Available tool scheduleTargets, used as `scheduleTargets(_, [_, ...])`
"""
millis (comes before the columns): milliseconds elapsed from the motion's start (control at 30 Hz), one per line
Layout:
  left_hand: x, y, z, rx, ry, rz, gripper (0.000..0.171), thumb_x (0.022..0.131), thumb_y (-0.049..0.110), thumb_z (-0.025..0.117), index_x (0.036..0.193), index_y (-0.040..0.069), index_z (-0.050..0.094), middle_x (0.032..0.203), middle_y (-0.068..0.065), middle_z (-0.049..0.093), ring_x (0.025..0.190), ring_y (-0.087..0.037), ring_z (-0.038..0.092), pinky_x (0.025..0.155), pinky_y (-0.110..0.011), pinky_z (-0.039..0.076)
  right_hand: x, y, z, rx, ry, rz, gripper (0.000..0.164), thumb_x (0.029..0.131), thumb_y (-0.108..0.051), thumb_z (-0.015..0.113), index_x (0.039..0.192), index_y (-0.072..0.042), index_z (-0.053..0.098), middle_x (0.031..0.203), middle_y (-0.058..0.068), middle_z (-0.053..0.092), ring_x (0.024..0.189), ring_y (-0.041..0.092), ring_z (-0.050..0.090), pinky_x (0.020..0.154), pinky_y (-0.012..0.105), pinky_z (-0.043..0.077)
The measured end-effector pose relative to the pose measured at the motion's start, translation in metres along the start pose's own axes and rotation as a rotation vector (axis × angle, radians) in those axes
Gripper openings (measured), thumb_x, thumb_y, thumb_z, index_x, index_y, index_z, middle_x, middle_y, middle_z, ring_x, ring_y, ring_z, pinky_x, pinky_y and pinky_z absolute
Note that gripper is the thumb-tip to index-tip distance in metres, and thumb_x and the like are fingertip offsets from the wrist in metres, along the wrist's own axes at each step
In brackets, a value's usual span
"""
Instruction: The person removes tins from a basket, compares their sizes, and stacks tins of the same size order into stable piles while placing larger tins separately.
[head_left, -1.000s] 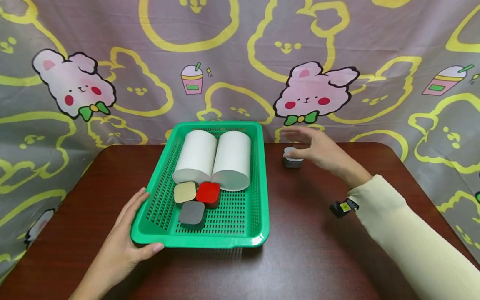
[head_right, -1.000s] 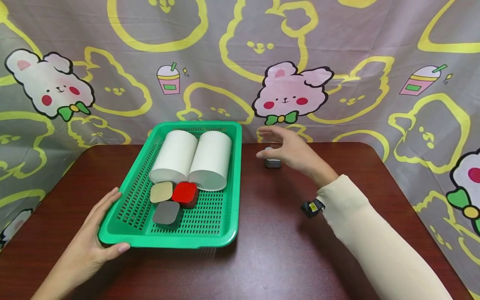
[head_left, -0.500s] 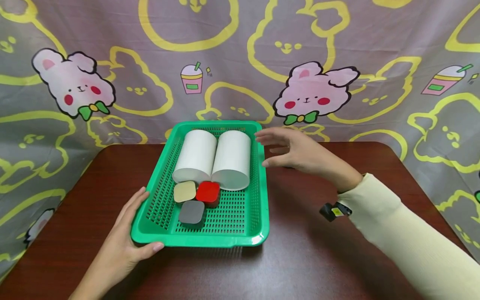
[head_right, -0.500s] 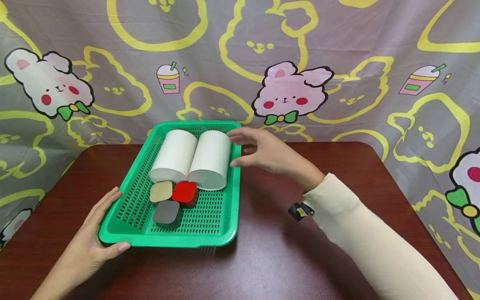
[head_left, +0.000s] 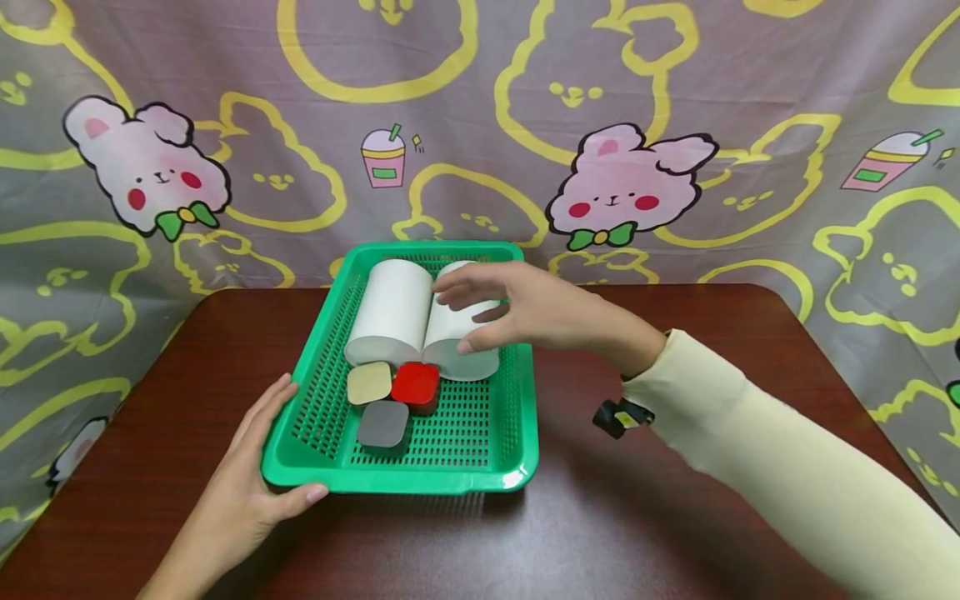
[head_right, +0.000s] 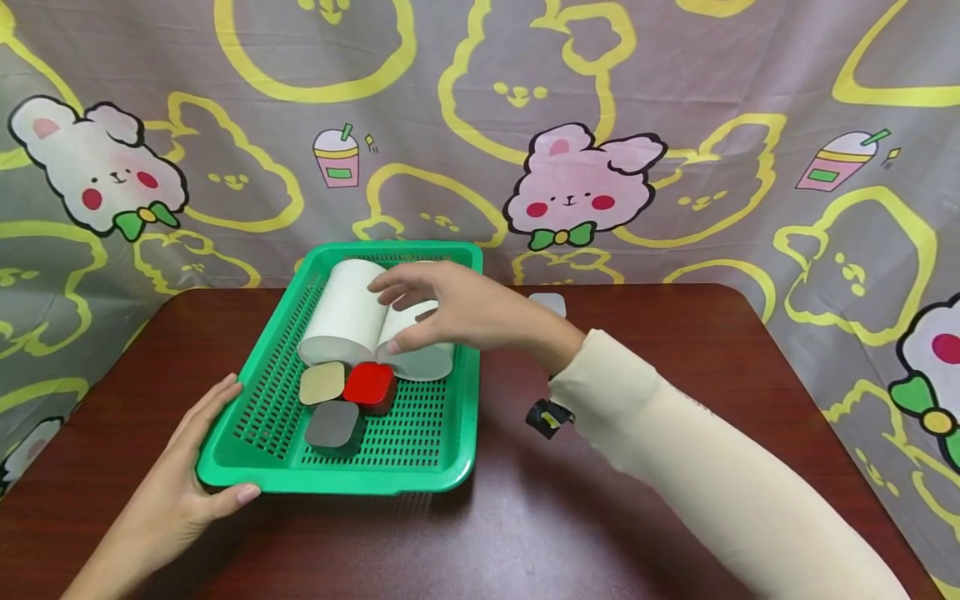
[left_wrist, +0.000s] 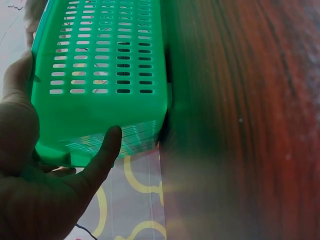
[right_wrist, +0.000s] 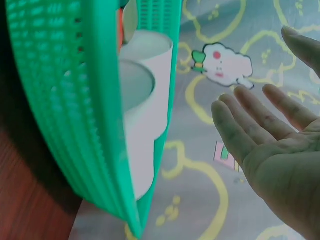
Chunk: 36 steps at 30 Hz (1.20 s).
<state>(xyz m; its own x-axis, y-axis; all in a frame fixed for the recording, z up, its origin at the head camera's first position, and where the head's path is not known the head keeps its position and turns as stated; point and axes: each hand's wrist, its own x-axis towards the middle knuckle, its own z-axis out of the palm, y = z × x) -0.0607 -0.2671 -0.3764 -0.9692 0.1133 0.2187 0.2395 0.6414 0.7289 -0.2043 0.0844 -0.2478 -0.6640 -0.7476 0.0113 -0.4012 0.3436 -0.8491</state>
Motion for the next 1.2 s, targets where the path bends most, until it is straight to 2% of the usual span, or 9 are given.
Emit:
scheduleTargets(133, [0.000, 0.001, 0.000, 0.009, -0.001, -0.007, 0.118, 0.071, 0.015, 0.095, 0.167, 0.022, 0.025, 0.174, -0.007, 0.018, 0.144, -0.035, 0.030, 0.096, 0.001, 0.021, 0.009, -0.008, 0.008, 0.030, -0.010, -0.011, 0.061, 0.091, -0.019, 0.080, 0.148, -0.016, 0.057, 0.142, 0.001, 0.065, 0.134, 0.020, 0.059, 0.104, 0.039, 0.055])
scheduleTargets(267, [0.000, 0.001, 0.000, 0.012, 0.001, -0.009, 0.119, 0.071, 0.015, 0.095, 0.167, 0.022, 0.025, 0.174, -0.007, 0.018, 0.144, -0.036, 0.030, 0.097, 0.001, 0.021, 0.019, -0.013, 0.018, 0.060, -0.026, -0.028, 0.061, 0.091, -0.018, 0.080, 0.147, -0.014, 0.057, 0.142, 0.003, 0.064, 0.133, 0.020, 0.060, 0.103, 0.035, 0.056])
scheduleTargets(500, [0.000, 0.001, 0.000, 0.011, 0.004, -0.003, 0.119, 0.071, 0.015, 0.095, 0.167, 0.022, 0.025, 0.174, -0.006, 0.018, 0.144, -0.034, 0.029, 0.097, 0.000, 0.021, 0.034, -0.007, 0.035, 0.076, -0.029, -0.020, 0.058, 0.093, -0.019, 0.077, 0.147, -0.013, 0.057, 0.143, 0.006, 0.064, 0.135, 0.027, 0.060, 0.104, 0.035, 0.054])
scheduleTargets(733, [0.000, 0.001, 0.000, 0.004, 0.005, 0.015, 0.119, 0.071, 0.015, 0.095, 0.167, 0.021, 0.025, 0.174, -0.007, 0.019, 0.145, -0.034, 0.028, 0.098, 0.000, 0.021, 0.048, -0.004, 0.049, 0.096, -0.043, 0.004, 0.056, 0.093, -0.020, 0.078, 0.145, -0.012, 0.059, 0.144, 0.009, 0.064, 0.133, 0.026, 0.062, 0.098, 0.030, 0.056])
scheduleTargets(867, [0.000, 0.001, 0.000, 0.003, 0.006, 0.024, 0.119, 0.071, 0.014, 0.095, 0.167, 0.021, 0.025, 0.174, -0.006, 0.018, 0.146, -0.032, 0.028, 0.099, -0.001, 0.021, 0.056, -0.007, 0.055, 0.105, -0.073, -0.009, 0.055, 0.093, -0.019, 0.077, 0.145, -0.011, 0.059, 0.143, 0.010, 0.065, 0.134, 0.027, 0.061, 0.096, 0.028, 0.057])
scheduleTargets(1067, [-0.001, 0.001, 0.000, -0.005, 0.010, 0.038, 0.118, 0.071, 0.013, 0.095, 0.167, 0.022, 0.025, 0.174, 0.000, 0.018, 0.148, -0.021, 0.026, 0.100, -0.001, 0.021, 0.070, -0.005, 0.068, 0.102, -0.142, -0.014, 0.053, 0.094, -0.017, 0.076, 0.143, -0.011, 0.060, 0.137, 0.006, 0.067, 0.132, 0.027, 0.061, 0.097, 0.027, 0.056])
scheduleTargets(1200, [-0.002, 0.001, 0.001, -0.005, 0.010, 0.042, 0.119, 0.071, 0.013, 0.094, 0.167, 0.023, 0.026, 0.174, 0.001, 0.019, 0.148, -0.017, 0.027, 0.100, -0.001, 0.021, 0.078, -0.004, 0.076, 0.081, -0.208, -0.002, 0.057, 0.094, -0.016, 0.076, 0.147, -0.007, 0.058, 0.140, 0.011, 0.066, 0.129, 0.025, 0.062, 0.096, 0.026, 0.055])
